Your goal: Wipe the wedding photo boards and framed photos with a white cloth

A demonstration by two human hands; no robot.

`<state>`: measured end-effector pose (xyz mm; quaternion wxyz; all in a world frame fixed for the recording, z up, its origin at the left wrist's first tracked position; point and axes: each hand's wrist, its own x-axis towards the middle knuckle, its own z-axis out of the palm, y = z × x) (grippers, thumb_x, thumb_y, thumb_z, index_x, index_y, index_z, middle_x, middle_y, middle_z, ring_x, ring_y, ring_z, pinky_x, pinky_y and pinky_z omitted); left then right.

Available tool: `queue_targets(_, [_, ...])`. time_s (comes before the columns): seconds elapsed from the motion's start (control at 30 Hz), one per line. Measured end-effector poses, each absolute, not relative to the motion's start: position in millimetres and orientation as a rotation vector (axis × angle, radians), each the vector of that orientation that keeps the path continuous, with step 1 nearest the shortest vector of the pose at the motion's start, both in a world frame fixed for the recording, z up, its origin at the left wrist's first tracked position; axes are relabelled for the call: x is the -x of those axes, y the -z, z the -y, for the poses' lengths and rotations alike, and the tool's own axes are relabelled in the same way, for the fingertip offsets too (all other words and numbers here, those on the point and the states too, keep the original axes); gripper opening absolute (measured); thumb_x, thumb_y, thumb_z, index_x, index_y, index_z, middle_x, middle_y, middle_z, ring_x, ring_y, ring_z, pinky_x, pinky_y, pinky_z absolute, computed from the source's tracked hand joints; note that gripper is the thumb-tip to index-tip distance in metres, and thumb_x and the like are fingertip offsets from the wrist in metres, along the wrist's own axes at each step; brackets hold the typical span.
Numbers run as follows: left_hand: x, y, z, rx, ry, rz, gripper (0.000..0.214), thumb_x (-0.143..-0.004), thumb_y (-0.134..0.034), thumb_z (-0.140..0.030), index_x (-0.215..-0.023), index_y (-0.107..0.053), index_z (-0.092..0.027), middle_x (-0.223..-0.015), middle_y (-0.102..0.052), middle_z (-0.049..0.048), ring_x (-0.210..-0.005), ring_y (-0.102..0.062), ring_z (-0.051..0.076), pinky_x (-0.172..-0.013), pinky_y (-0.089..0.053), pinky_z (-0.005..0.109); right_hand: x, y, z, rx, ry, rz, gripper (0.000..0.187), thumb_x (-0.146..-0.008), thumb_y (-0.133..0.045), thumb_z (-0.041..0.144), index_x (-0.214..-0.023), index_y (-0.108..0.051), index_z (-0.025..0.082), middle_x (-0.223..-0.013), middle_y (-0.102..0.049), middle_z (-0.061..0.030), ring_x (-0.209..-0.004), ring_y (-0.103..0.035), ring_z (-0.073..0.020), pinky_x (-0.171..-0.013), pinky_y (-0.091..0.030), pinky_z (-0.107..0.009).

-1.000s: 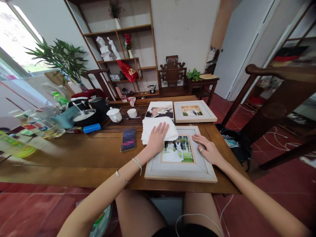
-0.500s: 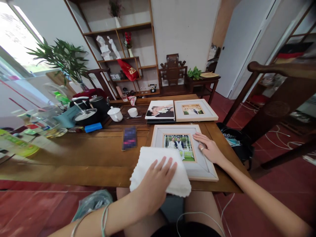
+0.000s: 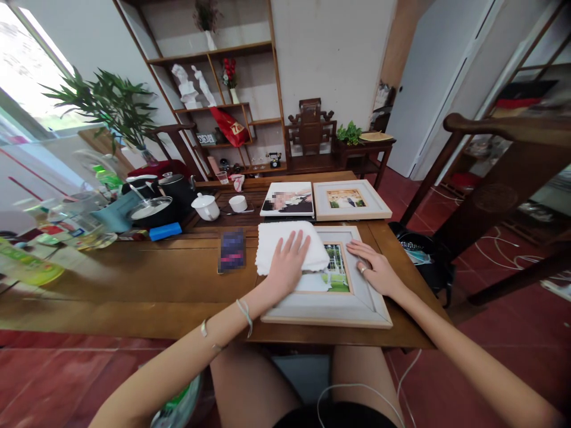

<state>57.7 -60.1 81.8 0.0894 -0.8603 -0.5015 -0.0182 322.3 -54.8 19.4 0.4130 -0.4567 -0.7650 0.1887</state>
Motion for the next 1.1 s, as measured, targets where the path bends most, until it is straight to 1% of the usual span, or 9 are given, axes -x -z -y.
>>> queue_targets(0.1, [-68.1,-80.4,41.0,2.52,0.162,1.522,0.081,-0.073,-0.044,0.002,-0.149,-0.018,-0.011,-0.158,-0.013,0.0167,-0.146,-0.011,0.03,-0.115,-0.019,0.051,-322.2,-20.0,55.1,1.146,-0.466,1.93,0.045,-0.077,-0.049,0.017,-0.117,-0.067,0.022,-0.128,-0.062,-0.0068,-0.129,-0.047,-0.0273,-0.111,-0.033,-0.055])
queue_targets(0.23, [-77.8,-77.6,43.3,2.616,0.056,1.461,0.079,-0.073,-0.044,0.003,-0.148,-0.021,-0.011,-0.157,-0.017,0.0179,-0.146,-0.011,0.03,-0.115,-0.017,0.054,-322.3,-19.7,55.0,1.158,-0.46,1.936,0.044,-0.077,-0.048,0.017,-0.118,-0.067,0.02,-0.129,-0.062,-0.0086,-0.13,-0.047,-0.0269,-0.111,-0.033,-0.054])
queue_targets(0.33, [-79.0,-86.0,65.7,2.729,-0.125,1.418,0.079,-0.073,-0.045,0.0,-0.148,-0.021,-0.011,-0.157,-0.017,0.0168,-0.146,-0.013,0.03,-0.115,-0.019,0.054,-322.4,-19.2,54.6,1.16,-0.462,1.94,0.044,-0.077,-0.048,0.017,-0.117,-0.067,0.019,-0.128,-0.062,-0.009,-0.129,-0.047,-0.0274,-0.111,-0.033,-0.055])
queue_targets(0.47, [-73.9,-108.5,116.4,2.89,-0.361,1.351,0.078,-0.074,-0.047,-0.006,-0.148,-0.021,-0.011,-0.157,-0.018,0.016,-0.145,-0.016,0.031,-0.114,-0.024,0.052,-322.4,-18.6,54.4,1.16,-0.465,1.934,0.045,-0.076,-0.049,0.016,-0.118,-0.067,0.02,-0.129,-0.062,-0.0082,-0.129,-0.047,-0.0271,-0.111,-0.033,-0.054])
queue_targets(0.6, [-68.7,-119.5,164.8,2.995,-0.36,1.23,0.08,-0.075,-0.047,-0.013,-0.149,-0.017,-0.012,-0.157,-0.021,0.0151,-0.144,-0.019,0.031,-0.112,-0.03,0.05,-322.2,-18.2,54.4,1.169,-0.47,1.932,0.047,-0.075,-0.048,0.014,-0.118,-0.067,0.022,-0.129,-0.062,-0.0069,-0.129,-0.047,-0.0266,-0.112,-0.033,-0.054])
queue_targets(0.7, [-69.1,-112.5,176.6,2.976,-0.292,1.19,0.08,-0.075,-0.047,-0.014,-0.149,-0.017,-0.013,-0.157,-0.021,0.0142,-0.144,-0.019,0.03,-0.112,-0.031,0.049,-322.3,-18.0,54.3,1.172,-0.467,1.931,0.047,-0.075,-0.048,0.014,-0.118,-0.067,0.022,-0.13,-0.061,-0.0068,-0.13,-0.047,-0.0268,-0.111,-0.033,-0.054])
queue_targets(0.83, [-75.1,-93.0,151.2,2.826,-0.196,1.25,0.075,-0.078,-0.042,-0.007,-0.149,-0.02,-0.013,-0.157,-0.019,0.0149,-0.144,-0.019,0.031,-0.112,-0.028,0.051,-322.7,-18.1,54.1,1.154,-0.459,1.941,0.046,-0.076,-0.047,0.016,-0.117,-0.067,0.02,-0.128,-0.062,-0.0084,-0.129,-0.047,-0.0275,-0.11,-0.034,-0.055])
queue_targets(1.0, [-87.4,-77.6,85.0,2.634,-0.092,1.382,0.073,-0.079,-0.042,-0.002,-0.149,-0.023,-0.012,-0.156,-0.02,0.0169,-0.144,-0.019,0.031,-0.113,-0.027,0.051,-323.0,-19.1,54.2,1.143,-0.44,1.959,0.044,-0.078,-0.047,0.018,-0.118,-0.066,0.019,-0.128,-0.062,-0.0099,-0.129,-0.047,-0.028,-0.11,-0.034,-0.055])
queue_targets(1.1, [-96.4,-73.4,53.1,2.521,0.047,1.418,0.07,-0.081,-0.038,0.002,-0.149,-0.024,-0.012,-0.156,-0.019,0.0177,-0.144,-0.017,0.032,-0.113,-0.025,0.053,-323.0,-19.4,53.8,1.137,-0.433,1.963,0.044,-0.078,-0.048,0.018,-0.118,-0.066,0.017,-0.128,-0.062,-0.011,-0.129,-0.047,-0.0287,-0.11,-0.035,-0.055])
